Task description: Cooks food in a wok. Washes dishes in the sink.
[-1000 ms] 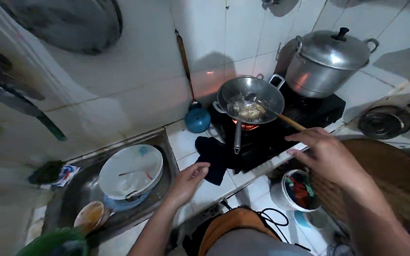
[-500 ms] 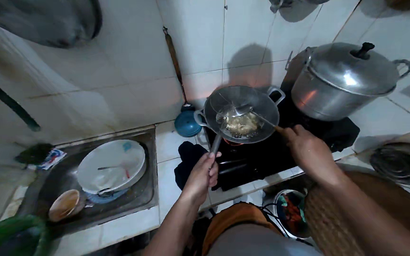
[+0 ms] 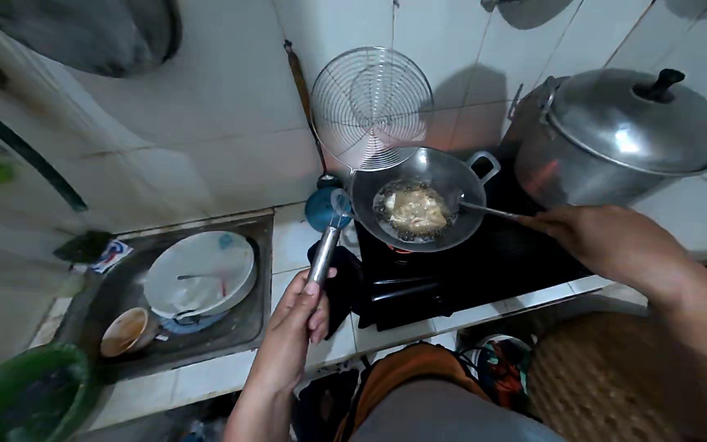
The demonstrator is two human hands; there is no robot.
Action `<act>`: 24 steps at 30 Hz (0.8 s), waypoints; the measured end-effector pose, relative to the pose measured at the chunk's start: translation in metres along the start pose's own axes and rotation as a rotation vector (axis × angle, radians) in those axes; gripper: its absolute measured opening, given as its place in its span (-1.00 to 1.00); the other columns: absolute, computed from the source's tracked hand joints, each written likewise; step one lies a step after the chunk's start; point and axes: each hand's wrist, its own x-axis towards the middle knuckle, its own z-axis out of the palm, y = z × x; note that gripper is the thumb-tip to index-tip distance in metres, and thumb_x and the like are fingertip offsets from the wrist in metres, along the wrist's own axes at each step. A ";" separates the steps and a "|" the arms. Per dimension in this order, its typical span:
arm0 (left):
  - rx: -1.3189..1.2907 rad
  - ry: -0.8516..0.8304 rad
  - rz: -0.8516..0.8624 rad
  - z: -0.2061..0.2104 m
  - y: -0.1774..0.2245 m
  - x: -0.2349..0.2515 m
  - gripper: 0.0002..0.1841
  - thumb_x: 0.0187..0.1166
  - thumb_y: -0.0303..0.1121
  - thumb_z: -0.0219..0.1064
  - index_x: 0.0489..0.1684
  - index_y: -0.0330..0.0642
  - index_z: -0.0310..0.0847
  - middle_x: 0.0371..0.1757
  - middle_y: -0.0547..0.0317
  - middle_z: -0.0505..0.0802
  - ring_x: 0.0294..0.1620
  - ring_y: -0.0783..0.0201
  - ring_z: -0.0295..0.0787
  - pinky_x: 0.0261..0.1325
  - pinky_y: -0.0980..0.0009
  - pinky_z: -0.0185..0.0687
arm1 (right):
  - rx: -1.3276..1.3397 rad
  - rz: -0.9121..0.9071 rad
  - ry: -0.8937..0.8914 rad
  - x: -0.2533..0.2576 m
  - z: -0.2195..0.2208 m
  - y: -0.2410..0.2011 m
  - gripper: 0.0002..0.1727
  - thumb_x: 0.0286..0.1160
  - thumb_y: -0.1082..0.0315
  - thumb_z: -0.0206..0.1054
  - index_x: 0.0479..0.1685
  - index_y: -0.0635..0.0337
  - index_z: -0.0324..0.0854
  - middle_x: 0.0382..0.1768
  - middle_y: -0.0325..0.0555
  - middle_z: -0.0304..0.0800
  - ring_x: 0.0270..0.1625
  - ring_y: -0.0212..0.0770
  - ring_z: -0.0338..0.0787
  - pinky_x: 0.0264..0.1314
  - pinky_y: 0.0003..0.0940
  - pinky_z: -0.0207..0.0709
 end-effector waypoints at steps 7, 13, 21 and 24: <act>-0.006 -0.026 0.009 -0.004 0.001 0.000 -0.68 0.75 -0.06 0.03 0.22 0.02 0.53 -0.68 0.56 0.43 -0.74 0.66 0.28 -0.62 0.76 0.27 | -0.037 -0.114 0.091 -0.026 -0.021 0.003 -0.71 0.67 0.29 0.35 0.28 -0.07 0.78 -0.12 0.11 0.86 -0.19 0.29 0.85 -0.24 0.40 0.63; -0.005 -0.035 0.018 -0.004 0.003 0.001 -0.68 0.75 -0.04 0.04 0.21 0.04 0.56 -0.68 0.55 0.44 -0.74 0.66 0.30 -0.62 0.76 0.28 | -0.293 -0.019 0.087 0.016 -0.049 -0.010 -0.72 0.76 0.15 0.24 0.12 0.06 0.80 -0.28 0.33 0.80 -0.19 0.49 0.80 -0.36 0.45 0.56; -0.005 -0.017 0.026 -0.013 0.003 -0.006 -0.65 0.74 -0.04 0.04 0.26 0.03 0.54 -0.67 0.56 0.44 -0.73 0.67 0.30 -0.61 0.77 0.28 | -0.060 -0.144 -0.204 0.046 -0.069 0.022 -0.84 0.65 0.36 0.38 -0.06 0.04 0.89 -0.46 0.00 0.81 -0.42 0.06 0.76 -0.30 0.22 0.60; -0.001 -0.015 0.025 -0.015 0.004 -0.007 -0.65 0.73 -0.05 0.04 0.26 0.02 0.56 -0.67 0.55 0.44 -0.73 0.66 0.30 -0.61 0.76 0.28 | 0.205 -0.060 -0.359 0.052 -0.052 0.030 -0.77 0.74 0.33 0.27 0.12 0.08 0.83 -0.44 -0.08 0.80 -0.60 -0.18 0.62 -0.49 -0.14 0.56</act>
